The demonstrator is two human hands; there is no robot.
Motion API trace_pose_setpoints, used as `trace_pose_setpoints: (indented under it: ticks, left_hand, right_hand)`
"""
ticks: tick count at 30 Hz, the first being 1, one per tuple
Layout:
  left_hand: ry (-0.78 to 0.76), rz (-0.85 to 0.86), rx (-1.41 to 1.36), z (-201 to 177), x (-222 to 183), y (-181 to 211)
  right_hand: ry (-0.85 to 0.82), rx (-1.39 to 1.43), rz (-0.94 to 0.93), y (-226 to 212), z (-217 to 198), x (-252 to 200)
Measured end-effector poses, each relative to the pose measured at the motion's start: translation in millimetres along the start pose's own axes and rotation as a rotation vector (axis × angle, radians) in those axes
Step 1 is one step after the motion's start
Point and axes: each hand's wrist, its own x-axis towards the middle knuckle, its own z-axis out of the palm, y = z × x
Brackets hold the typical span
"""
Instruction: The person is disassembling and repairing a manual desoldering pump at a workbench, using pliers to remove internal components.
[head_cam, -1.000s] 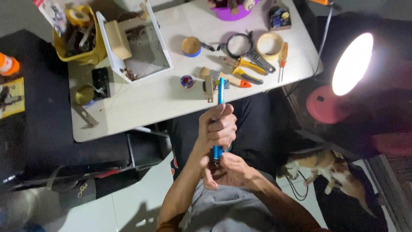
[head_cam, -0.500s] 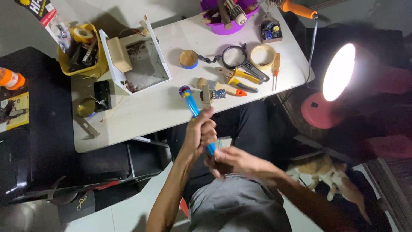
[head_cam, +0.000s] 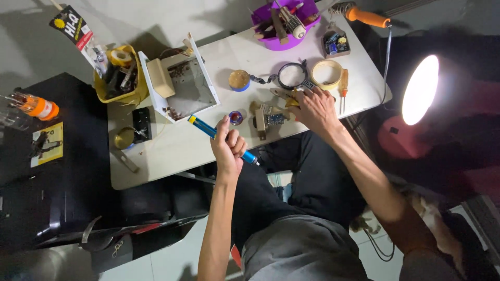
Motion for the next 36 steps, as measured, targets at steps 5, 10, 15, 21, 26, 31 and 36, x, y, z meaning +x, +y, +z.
trace_pose_setpoints:
  ticks: [5, 10, 15, 21, 26, 31, 36]
  left_hand:
    - [-0.034, 0.008, 0.038, -0.1, 5.1, 1.8]
    - [-0.052, -0.003, 0.001, 5.4, 9.4, 8.3]
    - [-0.109, -0.011, -0.013, -5.8, 23.7, 2.4]
    - [-0.148, -0.098, 0.012, 25.1, 23.1, 15.8]
    - [-0.225, -0.16, 0.073, 44.7, 20.3, 12.9]
    - [-0.301, -0.225, 0.157, 59.9, 10.0, 19.5]
    - [-0.345, -0.263, 0.183, 57.0, 11.4, 11.3]
  right_hand:
    - [0.063, 0.131, -0.003, 3.3, 10.5, 6.8]
    - [0.084, 0.405, 0.217, 6.0, -12.6, -6.4]
    - [0.284, 1.031, 0.216, 8.8, -47.0, -58.2]
    - [-0.064, 1.574, 0.409, -74.2, -146.6, -111.0]
    - [-0.4, 1.757, 0.526, -100.7, -122.3, -135.1]
    - [-0.653, 2.029, 0.334, -97.6, -74.1, -150.9]
    - [-0.657, 2.193, 0.173, -98.9, -77.6, -143.6]
